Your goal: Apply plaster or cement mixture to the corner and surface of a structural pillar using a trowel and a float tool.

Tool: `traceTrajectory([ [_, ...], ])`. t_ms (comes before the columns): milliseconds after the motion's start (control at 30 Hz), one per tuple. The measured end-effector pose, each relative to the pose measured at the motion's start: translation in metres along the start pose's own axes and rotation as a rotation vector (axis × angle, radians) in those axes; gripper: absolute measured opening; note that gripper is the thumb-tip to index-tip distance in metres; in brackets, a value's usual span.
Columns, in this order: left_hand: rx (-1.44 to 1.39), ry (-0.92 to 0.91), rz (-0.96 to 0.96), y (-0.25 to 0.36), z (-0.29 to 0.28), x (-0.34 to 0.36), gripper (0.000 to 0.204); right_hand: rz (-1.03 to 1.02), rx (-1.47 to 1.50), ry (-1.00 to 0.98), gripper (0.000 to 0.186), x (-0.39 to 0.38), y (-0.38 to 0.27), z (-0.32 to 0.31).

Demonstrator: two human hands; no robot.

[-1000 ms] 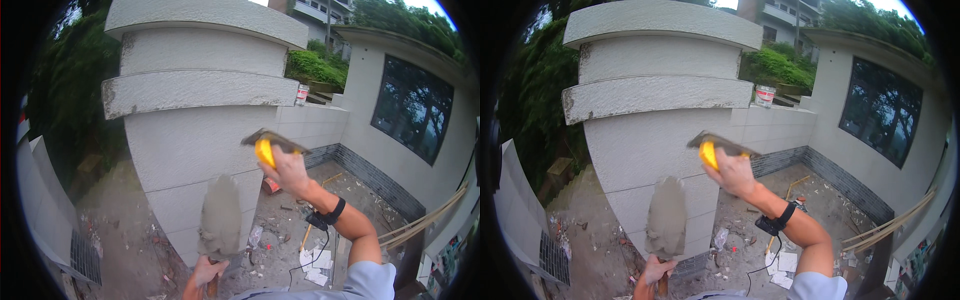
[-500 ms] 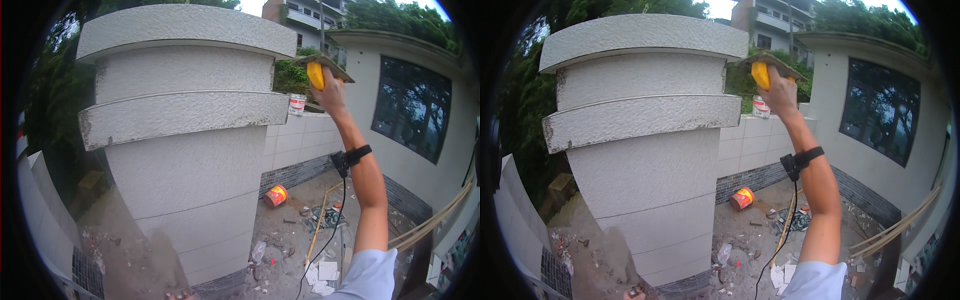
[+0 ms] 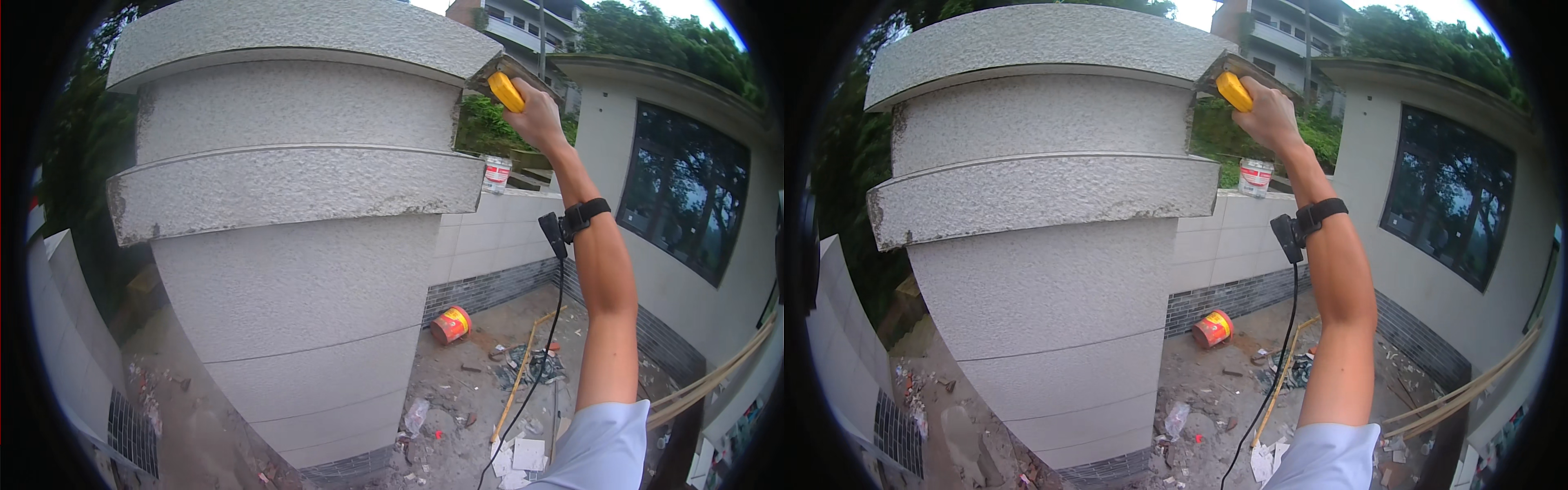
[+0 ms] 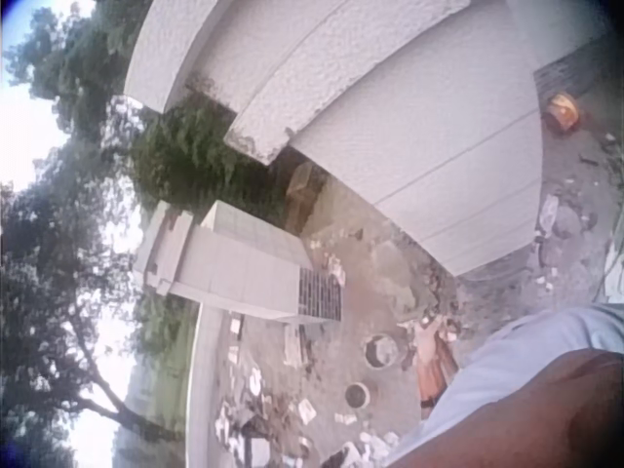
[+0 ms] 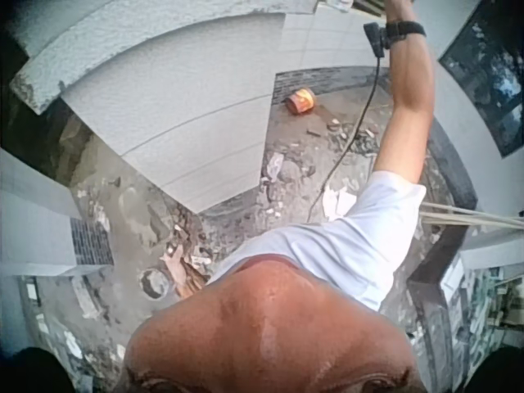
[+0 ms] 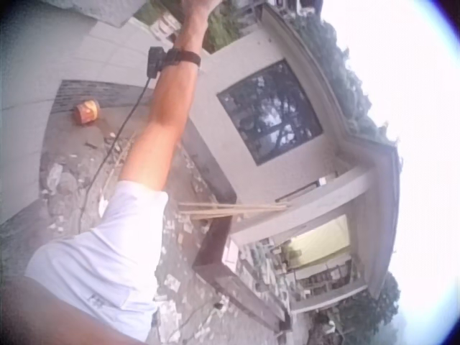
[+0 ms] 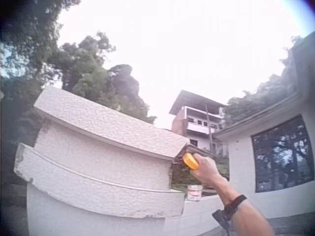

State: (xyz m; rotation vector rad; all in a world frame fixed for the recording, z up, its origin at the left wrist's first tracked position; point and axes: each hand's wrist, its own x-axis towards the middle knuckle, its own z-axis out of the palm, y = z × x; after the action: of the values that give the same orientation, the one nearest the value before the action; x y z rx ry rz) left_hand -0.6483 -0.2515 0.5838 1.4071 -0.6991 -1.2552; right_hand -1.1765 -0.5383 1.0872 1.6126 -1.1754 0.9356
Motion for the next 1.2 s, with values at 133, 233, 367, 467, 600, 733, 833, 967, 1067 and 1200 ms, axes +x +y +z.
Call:
traceTrajectory([
  [133,-0.133,0.075,-0.05,-0.004,0.008,-0.005,0.04,-0.001,-0.018,0.027,0.031,0.008,0.004,0.007],
  [233,-0.133,0.108,-0.042,-0.006,0.012,-0.006,0.041,-0.024,-0.018,0.077,0.03,0.008,0.01,0.012],
  [367,-0.121,0.047,-0.016,-0.011,0.008,-0.003,0.042,0.032,-0.053,0.199,0.03,0.006,0.014,0.012],
  [467,-0.119,0.039,-0.003,-0.015,0.004,0.0,0.043,0.038,-0.047,0.236,0.031,0.006,0.009,0.004],
  [600,-0.123,0.051,-0.004,-0.02,0.005,0.0,0.042,-0.122,0.013,0.172,0.031,0.006,-0.011,-0.003],
  [733,-0.127,0.052,0.002,-0.022,0.005,-0.001,0.042,-0.119,-0.025,0.071,0.031,0.014,-0.036,-0.001],
  [833,-0.131,0.049,0.004,-0.025,0.003,-0.001,0.041,-0.112,-0.024,0.031,0.03,0.023,-0.044,0.0],
  [967,-0.13,0.057,0.006,-0.028,0.002,-0.002,0.041,-0.095,-0.027,0.037,0.03,0.031,-0.037,0.003],
  [1067,-0.138,0.057,0.009,-0.029,0.003,-0.001,0.04,-0.074,-0.011,0.083,0.03,0.03,-0.028,0.007],
  [1200,-0.152,0.07,0.044,-0.029,0.002,-0.004,0.04,0.01,-0.126,0.141,0.031,0.026,-0.024,0.003],
])
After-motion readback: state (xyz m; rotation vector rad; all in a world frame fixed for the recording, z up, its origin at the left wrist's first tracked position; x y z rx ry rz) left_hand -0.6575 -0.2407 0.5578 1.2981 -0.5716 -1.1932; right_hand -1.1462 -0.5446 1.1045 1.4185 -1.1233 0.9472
